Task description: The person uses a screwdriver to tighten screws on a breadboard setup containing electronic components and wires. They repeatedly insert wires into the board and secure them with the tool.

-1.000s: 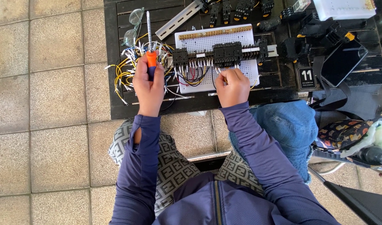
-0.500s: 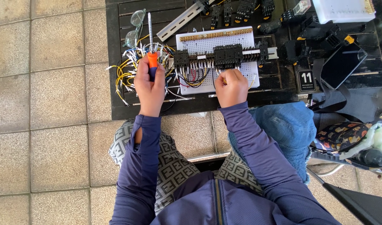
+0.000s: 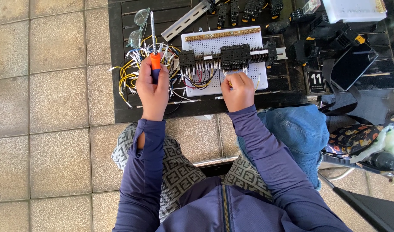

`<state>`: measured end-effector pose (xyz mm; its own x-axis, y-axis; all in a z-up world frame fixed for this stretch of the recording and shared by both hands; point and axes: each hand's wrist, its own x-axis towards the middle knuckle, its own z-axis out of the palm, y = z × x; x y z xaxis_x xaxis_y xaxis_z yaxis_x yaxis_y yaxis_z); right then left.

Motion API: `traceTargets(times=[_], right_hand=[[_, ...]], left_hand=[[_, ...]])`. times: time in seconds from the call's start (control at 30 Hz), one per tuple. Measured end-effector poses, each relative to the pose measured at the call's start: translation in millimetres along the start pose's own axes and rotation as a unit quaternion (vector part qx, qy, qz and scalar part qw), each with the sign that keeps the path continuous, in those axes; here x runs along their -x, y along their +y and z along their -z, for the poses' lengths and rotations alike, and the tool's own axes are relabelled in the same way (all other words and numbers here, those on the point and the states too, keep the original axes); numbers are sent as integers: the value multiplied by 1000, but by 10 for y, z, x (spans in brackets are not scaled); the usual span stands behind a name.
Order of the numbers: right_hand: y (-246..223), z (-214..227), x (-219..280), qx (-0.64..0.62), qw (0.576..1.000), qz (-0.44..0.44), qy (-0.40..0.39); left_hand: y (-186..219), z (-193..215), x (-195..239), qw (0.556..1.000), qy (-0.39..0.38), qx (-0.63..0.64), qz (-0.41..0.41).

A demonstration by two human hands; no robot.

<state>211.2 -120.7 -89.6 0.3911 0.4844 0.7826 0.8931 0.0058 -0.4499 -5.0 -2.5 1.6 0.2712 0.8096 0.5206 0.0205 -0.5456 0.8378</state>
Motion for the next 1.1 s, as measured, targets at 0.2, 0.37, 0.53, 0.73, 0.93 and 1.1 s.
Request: traceTargets(times=[0.2, 0.37, 0.53, 0.73, 0.93, 1.1], right_hand=[[63, -88, 59, 39, 999, 30, 14], [118, -129, 116, 29, 999, 21, 21], [105, -111, 117, 21, 1000, 13, 17], [111, -124, 102, 14, 1000, 13, 19], [47, -76, 45, 17, 999, 32, 19], [18, -48, 22, 22, 998, 48, 15]], left_hand=[[3, 4, -12, 1000, 2, 1, -3], [26, -3, -15, 1000, 2, -2, -9], [-16, 32, 14, 1000, 3, -4, -4], [4, 40, 2, 1000, 6, 1, -2], [-8, 32, 14, 1000, 3, -5, -13], [49, 20, 8, 1000, 4, -3, -17]])
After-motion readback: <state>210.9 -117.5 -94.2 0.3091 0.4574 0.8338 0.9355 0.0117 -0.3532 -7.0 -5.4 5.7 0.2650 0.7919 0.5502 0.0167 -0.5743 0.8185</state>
